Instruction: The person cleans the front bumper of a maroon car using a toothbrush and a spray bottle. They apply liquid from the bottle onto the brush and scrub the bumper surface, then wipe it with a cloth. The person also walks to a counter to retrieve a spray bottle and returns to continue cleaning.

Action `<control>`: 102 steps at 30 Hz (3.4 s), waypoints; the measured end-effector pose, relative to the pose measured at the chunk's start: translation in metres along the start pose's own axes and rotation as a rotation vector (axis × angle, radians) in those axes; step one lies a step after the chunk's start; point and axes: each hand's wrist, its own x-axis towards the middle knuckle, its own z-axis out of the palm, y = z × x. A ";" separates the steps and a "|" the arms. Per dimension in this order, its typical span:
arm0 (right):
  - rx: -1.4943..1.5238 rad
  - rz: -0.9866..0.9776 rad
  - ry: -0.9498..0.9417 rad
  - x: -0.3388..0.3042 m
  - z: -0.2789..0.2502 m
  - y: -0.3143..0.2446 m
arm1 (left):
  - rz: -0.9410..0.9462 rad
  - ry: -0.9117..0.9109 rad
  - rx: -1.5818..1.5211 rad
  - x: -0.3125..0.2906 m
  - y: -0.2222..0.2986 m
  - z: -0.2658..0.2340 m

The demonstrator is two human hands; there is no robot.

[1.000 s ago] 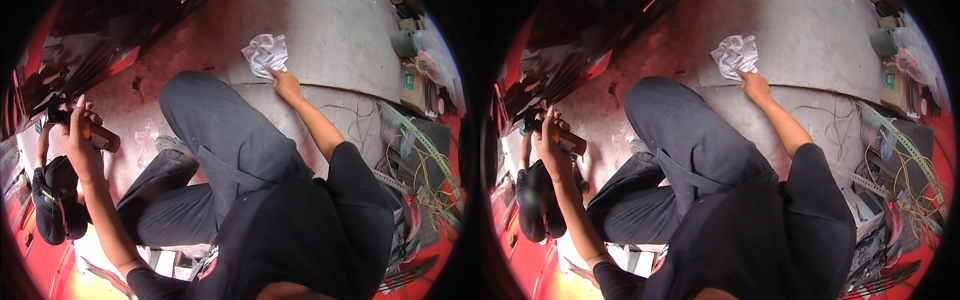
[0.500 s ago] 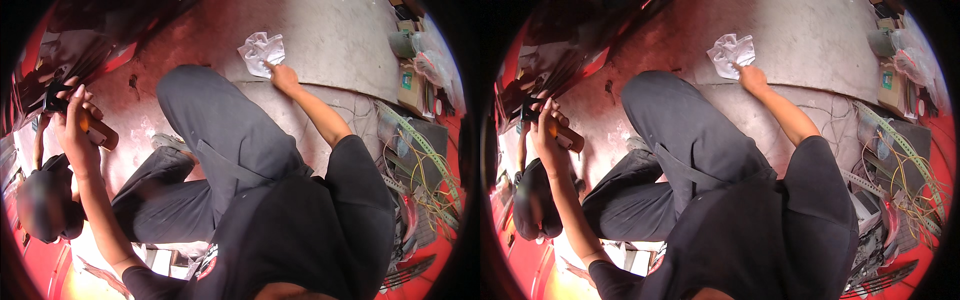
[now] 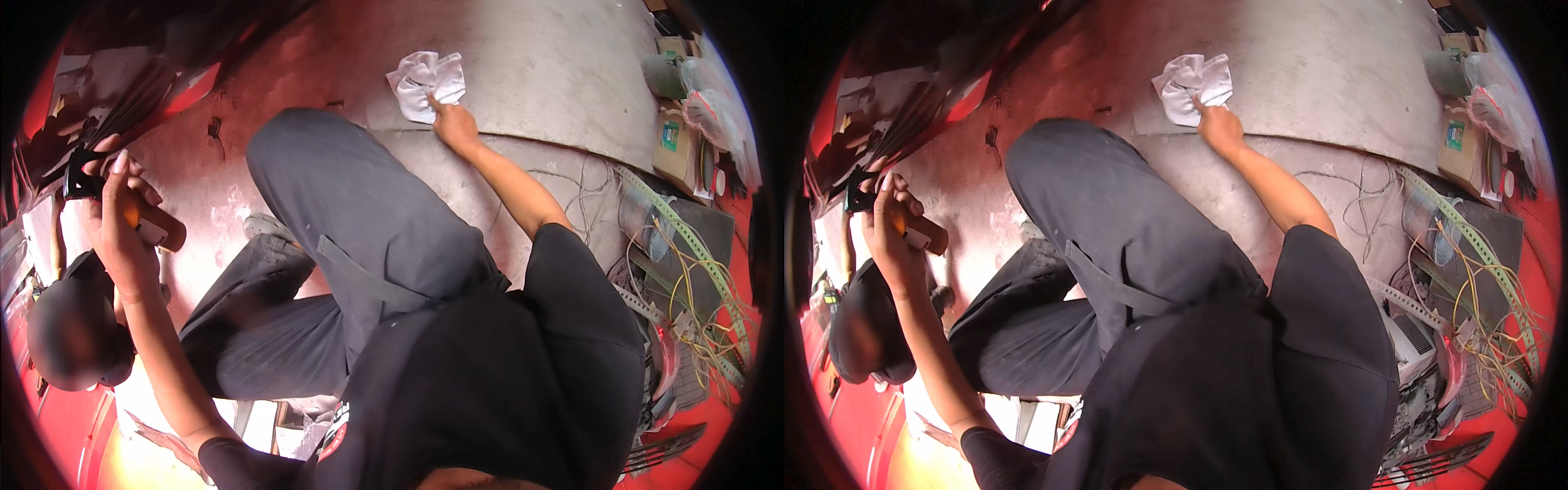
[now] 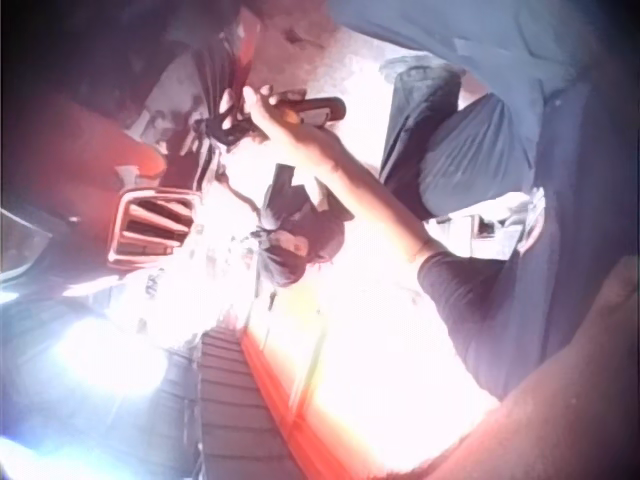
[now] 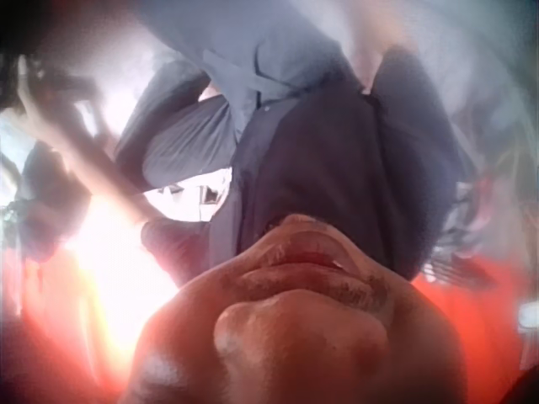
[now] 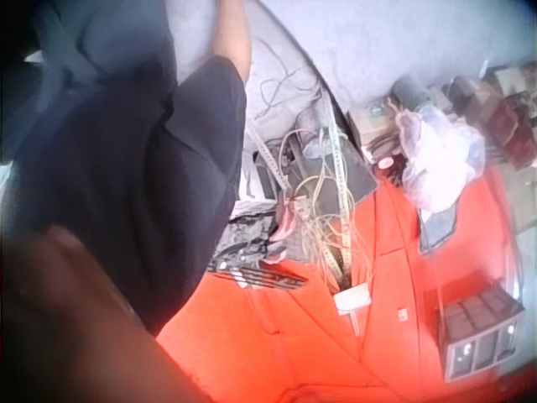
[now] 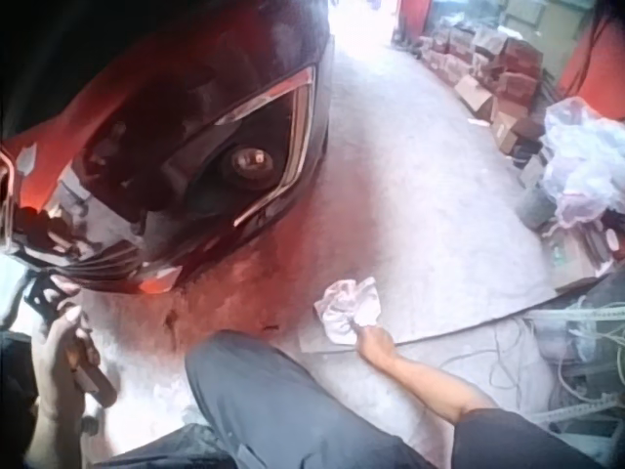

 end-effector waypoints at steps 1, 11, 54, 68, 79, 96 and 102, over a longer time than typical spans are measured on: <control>0.019 0.019 -0.003 0.000 -0.016 -0.006 | -0.006 -0.007 0.005 -0.001 -0.001 -0.001; 1.621 0.468 -0.713 0.012 -0.129 0.009 | 0.018 -0.008 0.005 -0.011 0.002 -0.004; 1.453 -0.336 -0.851 -0.093 -0.252 -0.244 | 0.275 -0.509 0.368 -0.002 0.003 0.023; 1.466 -0.359 -0.874 -0.096 -0.260 -0.241 | 0.354 -0.448 0.458 -0.007 0.010 0.026; 1.541 -0.318 -0.868 -0.091 -0.256 -0.218 | 0.439 -0.467 0.410 -0.014 0.014 0.028; 0.996 0.217 -0.204 -0.031 -0.056 -0.024 | 0.300 -0.417 0.255 -0.023 0.015 0.009; 1.228 -0.129 0.133 0.014 -0.107 -0.111 | 0.236 -0.271 0.168 -0.017 0.023 0.022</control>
